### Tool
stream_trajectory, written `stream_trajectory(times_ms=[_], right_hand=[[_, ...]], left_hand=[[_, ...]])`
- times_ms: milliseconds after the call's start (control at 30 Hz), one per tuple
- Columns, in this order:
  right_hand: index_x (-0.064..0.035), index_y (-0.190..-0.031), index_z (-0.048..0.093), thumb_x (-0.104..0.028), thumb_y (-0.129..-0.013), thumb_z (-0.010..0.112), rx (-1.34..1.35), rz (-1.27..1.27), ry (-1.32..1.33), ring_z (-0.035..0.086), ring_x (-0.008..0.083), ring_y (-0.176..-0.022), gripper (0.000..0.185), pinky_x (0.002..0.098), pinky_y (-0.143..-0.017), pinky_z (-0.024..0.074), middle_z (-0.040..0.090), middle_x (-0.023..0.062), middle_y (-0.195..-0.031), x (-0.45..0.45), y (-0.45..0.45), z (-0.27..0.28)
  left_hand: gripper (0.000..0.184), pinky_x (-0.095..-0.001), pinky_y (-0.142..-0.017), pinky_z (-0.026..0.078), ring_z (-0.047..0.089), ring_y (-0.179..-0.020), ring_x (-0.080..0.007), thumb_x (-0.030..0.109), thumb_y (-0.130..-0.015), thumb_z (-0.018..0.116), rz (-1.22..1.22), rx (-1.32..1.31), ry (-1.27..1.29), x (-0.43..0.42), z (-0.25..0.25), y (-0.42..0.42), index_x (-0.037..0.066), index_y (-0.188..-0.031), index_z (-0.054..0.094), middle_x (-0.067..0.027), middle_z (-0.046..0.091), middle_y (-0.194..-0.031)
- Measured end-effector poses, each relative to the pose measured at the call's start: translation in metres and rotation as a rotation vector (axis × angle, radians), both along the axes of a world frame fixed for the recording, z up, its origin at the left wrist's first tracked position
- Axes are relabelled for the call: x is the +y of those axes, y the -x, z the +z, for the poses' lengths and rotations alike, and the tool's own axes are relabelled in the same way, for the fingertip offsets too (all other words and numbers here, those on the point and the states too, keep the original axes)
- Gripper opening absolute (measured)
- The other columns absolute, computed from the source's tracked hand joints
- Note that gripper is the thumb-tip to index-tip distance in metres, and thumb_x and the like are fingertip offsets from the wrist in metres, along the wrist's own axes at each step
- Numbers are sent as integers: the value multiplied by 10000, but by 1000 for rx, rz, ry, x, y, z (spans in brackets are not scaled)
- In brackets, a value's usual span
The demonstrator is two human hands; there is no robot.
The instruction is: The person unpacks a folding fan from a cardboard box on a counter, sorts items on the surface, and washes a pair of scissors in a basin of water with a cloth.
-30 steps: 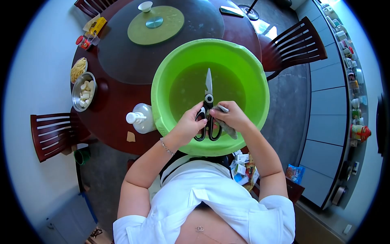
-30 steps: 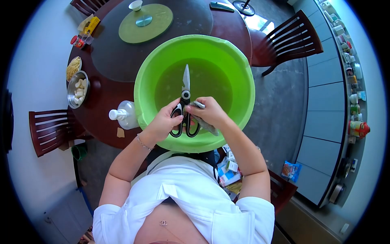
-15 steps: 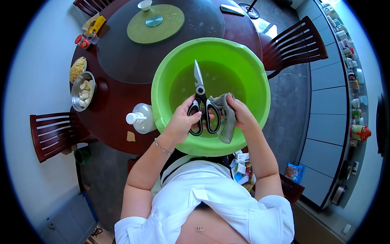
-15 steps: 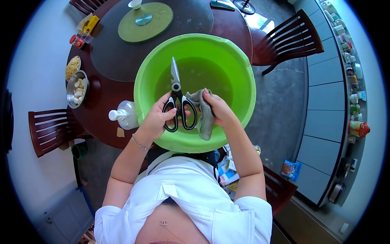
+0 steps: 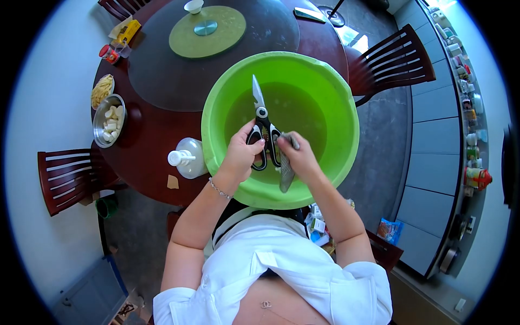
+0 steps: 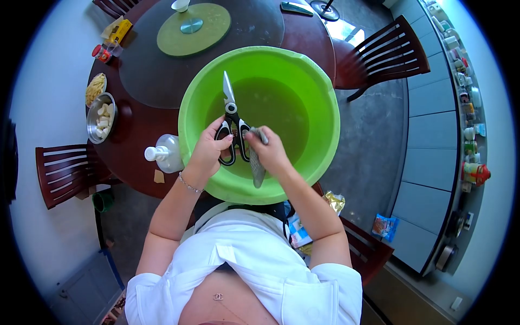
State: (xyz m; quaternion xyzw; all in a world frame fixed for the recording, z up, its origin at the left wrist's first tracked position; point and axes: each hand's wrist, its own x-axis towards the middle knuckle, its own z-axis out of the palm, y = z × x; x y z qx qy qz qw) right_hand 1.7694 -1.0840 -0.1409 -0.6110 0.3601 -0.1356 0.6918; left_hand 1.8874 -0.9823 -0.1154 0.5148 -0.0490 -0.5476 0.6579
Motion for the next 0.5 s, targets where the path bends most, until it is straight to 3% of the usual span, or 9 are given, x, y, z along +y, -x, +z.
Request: stream_trajectory(times_ms=[133, 300, 500], right_hand=[[-20, -805, 534, -184, -856, 583, -7, -124, -62, 427, 47, -576, 179, 216, -511, 379, 492, -16, -631, 7, 3, 1], [-18, -726, 540, -369, -917, 434, 151, 103, 207, 430, 88, -551, 413, 259, -516, 380, 520, 7, -607, -23, -4, 6], [-19, -767, 545, -360, -919, 435, -94, -20, 94, 427, 97, -577, 389, 246, -543, 378, 505, 1, -621, -3, -3, -9]], left_hand=[[498, -244, -598, 509, 546, -722, -93, -53, -838, 463, -4, -13, 48, 0, -3, 1, 76, -1306, 353, -20, 545, -889], [497, -239, -592, 513, 563, -754, -106, -57, -835, 471, -37, 5, 52, -3, 3, 3, 49, -1303, 344, -30, 545, -910], [492, -246, -596, 515, 550, -723, -99, -57, -837, 470, 108, 27, 69, -13, -7, -9, 58, -1301, 352, -21, 532, -900]])
